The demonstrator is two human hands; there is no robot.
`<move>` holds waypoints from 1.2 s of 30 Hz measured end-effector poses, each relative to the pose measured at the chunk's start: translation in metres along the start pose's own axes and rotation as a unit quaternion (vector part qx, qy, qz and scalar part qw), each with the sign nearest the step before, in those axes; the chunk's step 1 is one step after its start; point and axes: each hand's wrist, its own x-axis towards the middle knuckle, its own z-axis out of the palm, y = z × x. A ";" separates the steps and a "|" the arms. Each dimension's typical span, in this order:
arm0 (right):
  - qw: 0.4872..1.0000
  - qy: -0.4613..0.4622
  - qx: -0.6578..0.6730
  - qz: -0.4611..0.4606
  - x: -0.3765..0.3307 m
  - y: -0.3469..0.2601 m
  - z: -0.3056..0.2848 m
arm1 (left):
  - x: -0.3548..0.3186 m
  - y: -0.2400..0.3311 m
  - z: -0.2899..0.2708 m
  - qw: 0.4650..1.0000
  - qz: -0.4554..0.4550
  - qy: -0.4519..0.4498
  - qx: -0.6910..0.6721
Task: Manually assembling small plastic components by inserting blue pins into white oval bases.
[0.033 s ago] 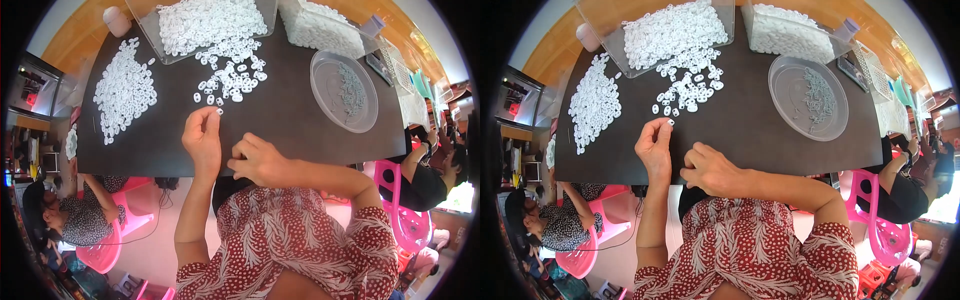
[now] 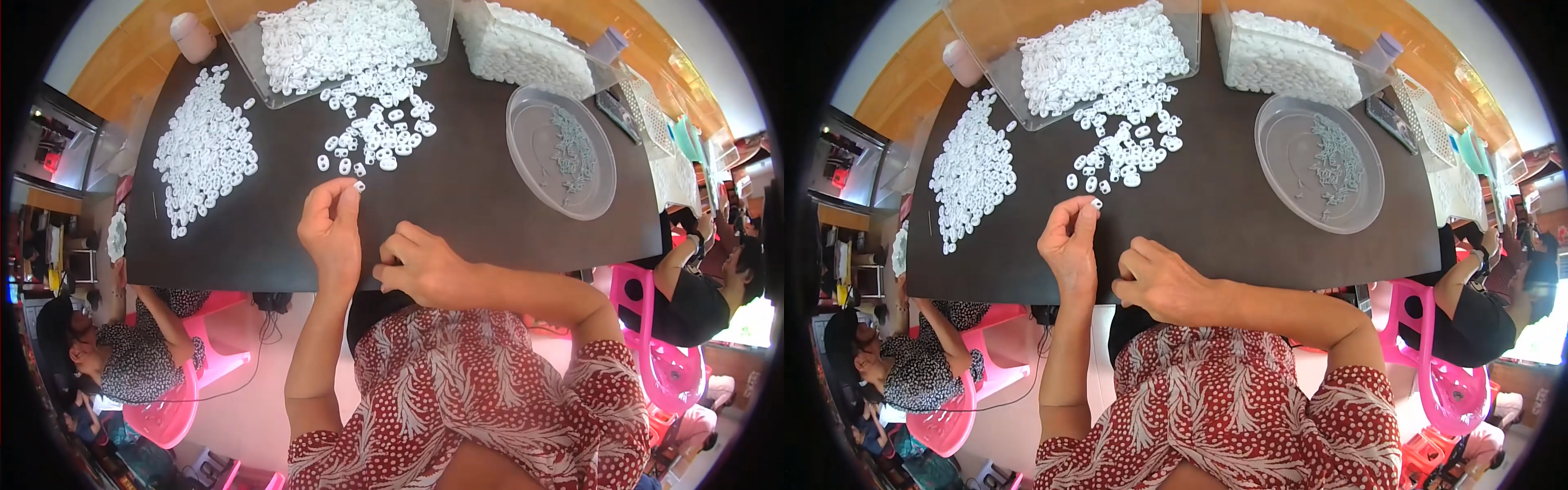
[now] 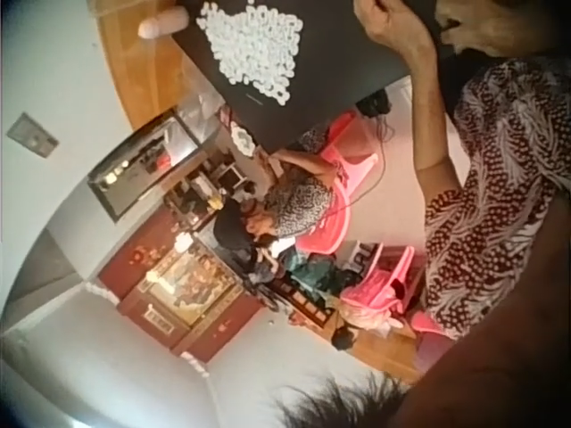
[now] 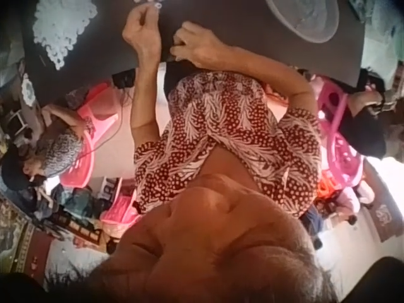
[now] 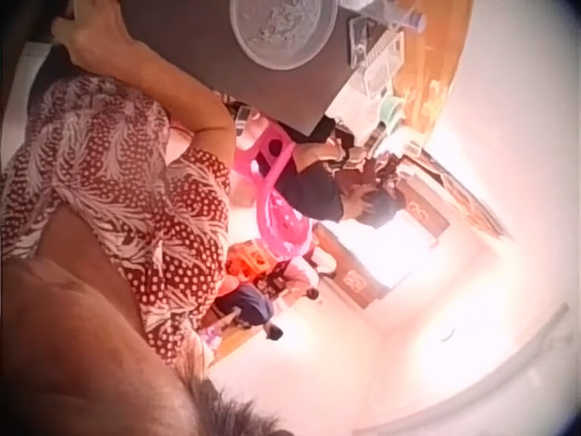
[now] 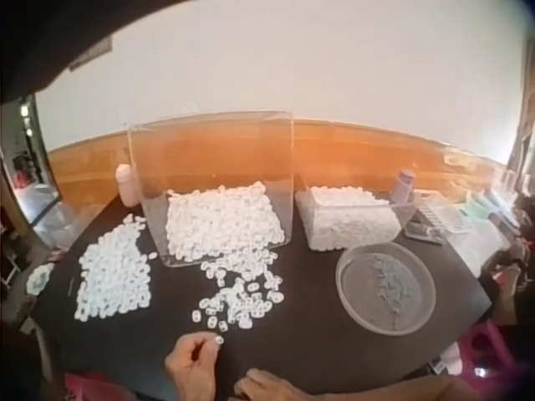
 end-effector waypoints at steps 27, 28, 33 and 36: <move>0.897 0.065 0.274 0.340 0.012 -0.001 -0.032 | -0.055 0.028 -0.005 0.984 -0.088 -0.101 -0.121; 0.904 0.092 0.247 0.336 0.011 0.001 -0.033 | -0.054 0.030 -0.005 0.975 -0.129 -0.096 -0.152; 0.951 0.138 0.057 0.270 0.013 0.022 -0.044 | -0.051 0.026 -0.011 0.973 -0.138 -0.101 -0.153; 0.965 0.135 -0.015 0.225 0.019 0.041 -0.042 | -0.050 0.030 -0.008 0.970 -0.148 -0.091 -0.168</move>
